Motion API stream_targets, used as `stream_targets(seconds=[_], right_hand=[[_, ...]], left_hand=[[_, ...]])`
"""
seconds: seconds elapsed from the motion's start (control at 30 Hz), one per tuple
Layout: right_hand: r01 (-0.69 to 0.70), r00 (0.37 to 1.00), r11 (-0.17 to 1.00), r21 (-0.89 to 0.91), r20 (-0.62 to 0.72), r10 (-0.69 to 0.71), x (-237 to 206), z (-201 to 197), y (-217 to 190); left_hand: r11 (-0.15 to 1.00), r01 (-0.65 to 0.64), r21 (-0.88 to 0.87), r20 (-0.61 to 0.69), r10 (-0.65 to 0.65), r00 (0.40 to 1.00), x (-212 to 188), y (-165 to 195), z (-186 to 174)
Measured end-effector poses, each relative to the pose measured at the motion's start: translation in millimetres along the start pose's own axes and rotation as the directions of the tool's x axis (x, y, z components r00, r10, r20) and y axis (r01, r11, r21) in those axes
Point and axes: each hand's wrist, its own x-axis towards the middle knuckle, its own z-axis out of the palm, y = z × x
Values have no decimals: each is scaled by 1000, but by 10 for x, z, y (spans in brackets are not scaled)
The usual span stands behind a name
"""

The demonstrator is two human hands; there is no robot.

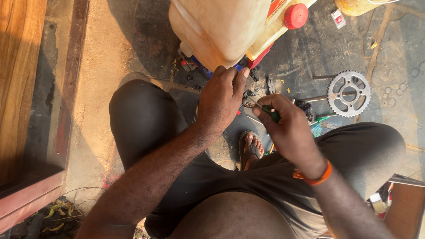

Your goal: The person sits on the floor and uses a screwdriver to disassemble a small metal carburetor. They remove screws and separate components, then reassemble the parts and tighten the screws back into place.

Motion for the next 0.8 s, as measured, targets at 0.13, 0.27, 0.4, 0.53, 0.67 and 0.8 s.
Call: stream_targets(seconds=[0.13,0.27,0.4,0.53,0.67,0.8], right_hand=[[-41,999,929,-368,7,47,-72,41,-21],[-610,791,666,429,377,482,9,20,200],[-651,749,366,665,483,454,54,3,296],[-11,999,999,38,50,10,-18,36,94],[162,979,865,-474,-31,-200,-60,62,-68],[-382,920,917,111,132,368,-19,39,14]], left_hand=[[998,-29,51,-5,29,1000,-19,-24,0],[998,-44,34,-2,44,999,-40,-16,-3],[999,-31,23,16,30,999,-33,1,-5],[999,-24,25,-10,24,1000,-25,-12,-10],[999,-21,35,18,20,1000,-35,-18,-18],[999,-40,18,-14,40,999,-62,28,-30]])
